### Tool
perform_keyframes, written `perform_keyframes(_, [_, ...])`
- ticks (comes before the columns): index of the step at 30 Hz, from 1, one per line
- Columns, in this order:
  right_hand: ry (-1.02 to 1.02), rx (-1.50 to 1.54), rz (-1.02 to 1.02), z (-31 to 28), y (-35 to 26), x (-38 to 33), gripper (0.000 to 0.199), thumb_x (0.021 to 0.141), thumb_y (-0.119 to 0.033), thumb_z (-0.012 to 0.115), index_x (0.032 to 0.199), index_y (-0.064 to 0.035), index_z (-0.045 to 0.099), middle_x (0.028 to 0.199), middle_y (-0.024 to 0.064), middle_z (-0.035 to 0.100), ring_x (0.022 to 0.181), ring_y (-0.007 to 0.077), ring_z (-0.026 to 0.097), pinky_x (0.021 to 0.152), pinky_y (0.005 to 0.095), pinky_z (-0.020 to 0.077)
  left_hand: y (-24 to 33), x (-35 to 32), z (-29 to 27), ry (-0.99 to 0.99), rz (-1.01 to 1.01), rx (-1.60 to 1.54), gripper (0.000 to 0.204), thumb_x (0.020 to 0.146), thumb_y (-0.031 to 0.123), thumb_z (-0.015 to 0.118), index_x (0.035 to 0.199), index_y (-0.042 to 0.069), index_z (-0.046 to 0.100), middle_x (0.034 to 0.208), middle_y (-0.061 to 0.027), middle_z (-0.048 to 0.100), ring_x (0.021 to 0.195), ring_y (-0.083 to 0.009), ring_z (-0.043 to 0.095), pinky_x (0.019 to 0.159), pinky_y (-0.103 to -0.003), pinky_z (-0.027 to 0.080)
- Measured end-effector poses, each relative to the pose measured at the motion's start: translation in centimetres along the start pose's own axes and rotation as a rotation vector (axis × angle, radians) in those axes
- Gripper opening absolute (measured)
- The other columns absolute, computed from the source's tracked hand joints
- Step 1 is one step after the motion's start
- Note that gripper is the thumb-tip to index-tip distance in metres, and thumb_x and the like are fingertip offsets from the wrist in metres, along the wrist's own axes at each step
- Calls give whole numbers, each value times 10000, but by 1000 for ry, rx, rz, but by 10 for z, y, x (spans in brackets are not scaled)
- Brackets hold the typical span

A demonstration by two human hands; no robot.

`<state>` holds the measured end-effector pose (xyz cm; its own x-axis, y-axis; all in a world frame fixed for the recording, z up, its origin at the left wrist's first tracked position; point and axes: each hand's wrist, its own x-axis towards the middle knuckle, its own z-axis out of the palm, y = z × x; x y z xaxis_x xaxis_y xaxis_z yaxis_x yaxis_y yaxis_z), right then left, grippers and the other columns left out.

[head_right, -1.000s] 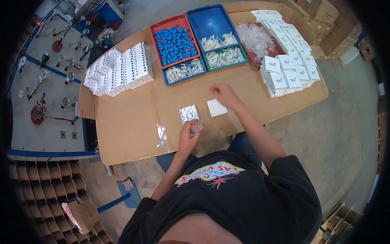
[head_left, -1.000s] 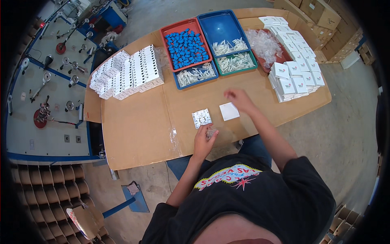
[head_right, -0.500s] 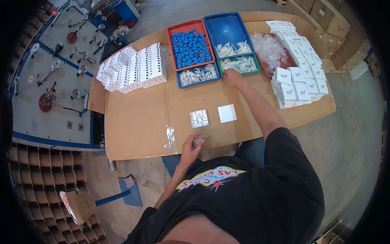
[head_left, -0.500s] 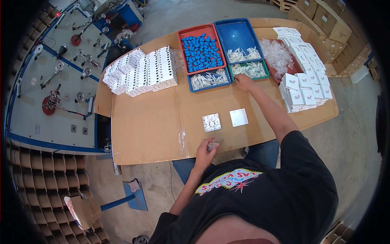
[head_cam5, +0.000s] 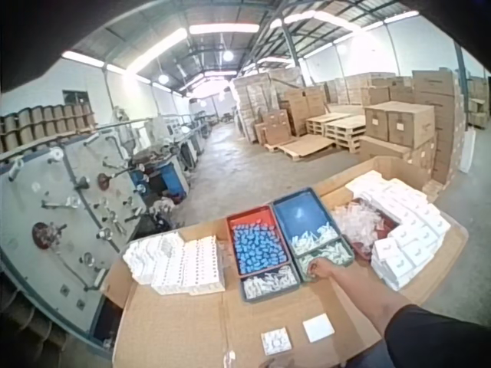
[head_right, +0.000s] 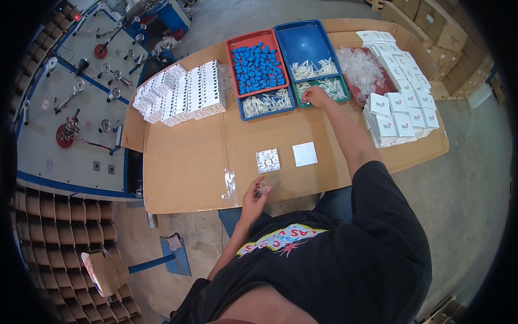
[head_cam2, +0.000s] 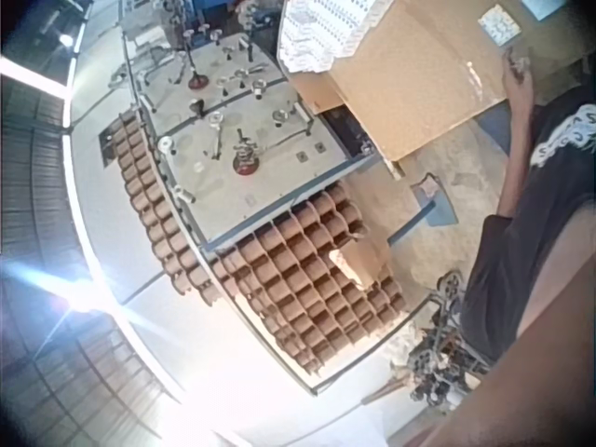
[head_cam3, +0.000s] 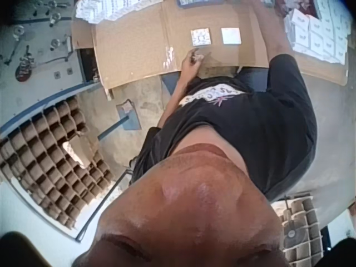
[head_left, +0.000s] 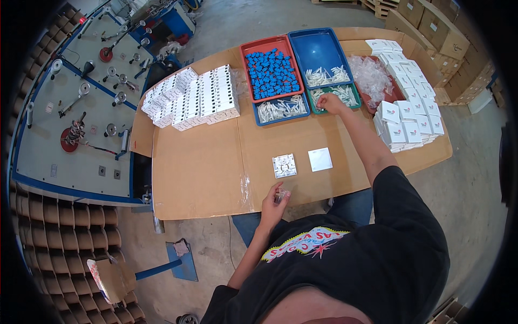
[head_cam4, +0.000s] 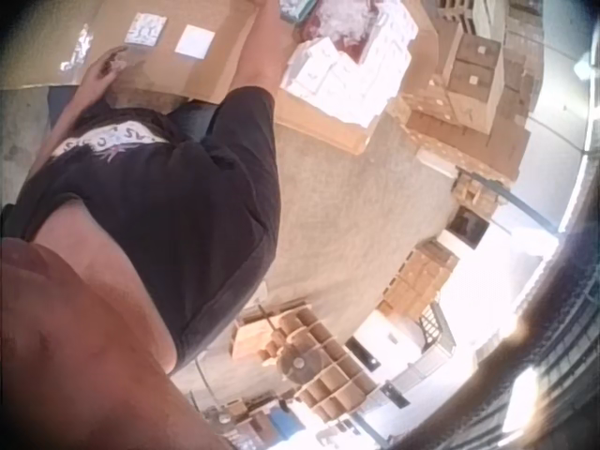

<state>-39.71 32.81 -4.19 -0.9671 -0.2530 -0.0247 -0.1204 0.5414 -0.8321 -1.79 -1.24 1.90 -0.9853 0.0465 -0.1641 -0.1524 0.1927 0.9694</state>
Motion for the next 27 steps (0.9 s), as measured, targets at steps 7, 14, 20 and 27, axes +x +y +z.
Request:
perform_keyframes(7, [353, -100, -75, -4, -15, -6, 86, 873, -45, 684, 955, -38, 711, 798, 52, 689, 713, 133, 622, 684, 289, 507, -9, 4, -3, 40, 5, -53, 468, 973, 228, 706, 1374, 35, 561, 994, -30, 594, 863, -88, 566, 760, -232, 475])
perform_keyframes(14, [506, 20, 15, -24, 8, -4, 146, 863, -89, 754, 978, -24, 692, 819, 44, 711, 740, 120, 652, 693, 273, 516, -9, 10, 7, -21, 8, -137, 437, 998, 221, 668, 1378, 40, 550, 1049, -40, 617, 907, -95, 579, 792, -239, 476])
perform_keyframes(20, [561, 249, 56, -22, -6, -19, 192, 849, -156, 802, 944, -26, 698, 833, 48, 733, 739, 116, 671, 676, 258, 521, 3, 14, 6, -55, -136, -452, 426, 1073, 315, 496, 1380, 23, 539, 1223, -119, 675, 965, -145, 634, 840, -291, 511])
perform_keyframes(27, [-20, 511, -12, 82, -166, -153, 108, 902, -103, 758, 926, -54, 665, 826, 18, 719, 726, 59, 619, 656, 220, 479, 29, 29, -4, -189, -304, -992, 533, 1085, 434, 404, 1383, 16, 547, 1218, -78, 682, 942, -140, 637, 869, -300, 508])
